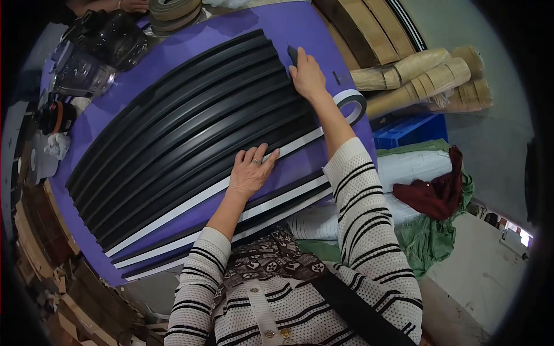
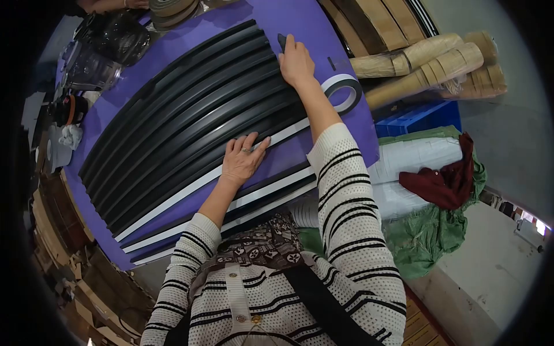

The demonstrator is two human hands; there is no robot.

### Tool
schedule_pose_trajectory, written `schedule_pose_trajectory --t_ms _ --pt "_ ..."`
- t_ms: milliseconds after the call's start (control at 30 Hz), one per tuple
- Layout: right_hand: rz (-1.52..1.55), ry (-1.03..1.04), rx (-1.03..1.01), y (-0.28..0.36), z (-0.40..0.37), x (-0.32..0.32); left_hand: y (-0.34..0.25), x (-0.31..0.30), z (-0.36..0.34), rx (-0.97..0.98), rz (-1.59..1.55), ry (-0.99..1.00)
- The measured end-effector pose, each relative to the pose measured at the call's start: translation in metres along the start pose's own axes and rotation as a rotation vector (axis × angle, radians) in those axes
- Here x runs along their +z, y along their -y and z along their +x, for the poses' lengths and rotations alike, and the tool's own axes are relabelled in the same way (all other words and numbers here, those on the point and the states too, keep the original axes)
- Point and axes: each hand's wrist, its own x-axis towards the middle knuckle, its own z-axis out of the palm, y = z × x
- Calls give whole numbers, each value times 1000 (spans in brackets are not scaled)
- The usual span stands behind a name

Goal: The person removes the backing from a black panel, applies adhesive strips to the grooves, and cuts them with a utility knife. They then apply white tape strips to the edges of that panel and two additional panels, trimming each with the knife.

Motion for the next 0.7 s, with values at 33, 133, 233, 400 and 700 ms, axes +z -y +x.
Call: schedule_pose_trajectory --t_ms 33,133,233,400,700 --pt "50 -7 -38 -2 -1 8 0 -1 0 1 -13 7" --pt "203 -149 -134 -9 -32 -24 0 1 0 -5 -41 -23" --pt "454 -15 279 -24 -115 -76 1 3 -2 -11 -43 -24" --pt "245 -168 238 -65 -110 -34 -1 4 -2 4 7 19" --pt "1124 -153 52 24 -103 -147 0 -10 2 -27 -146 107"
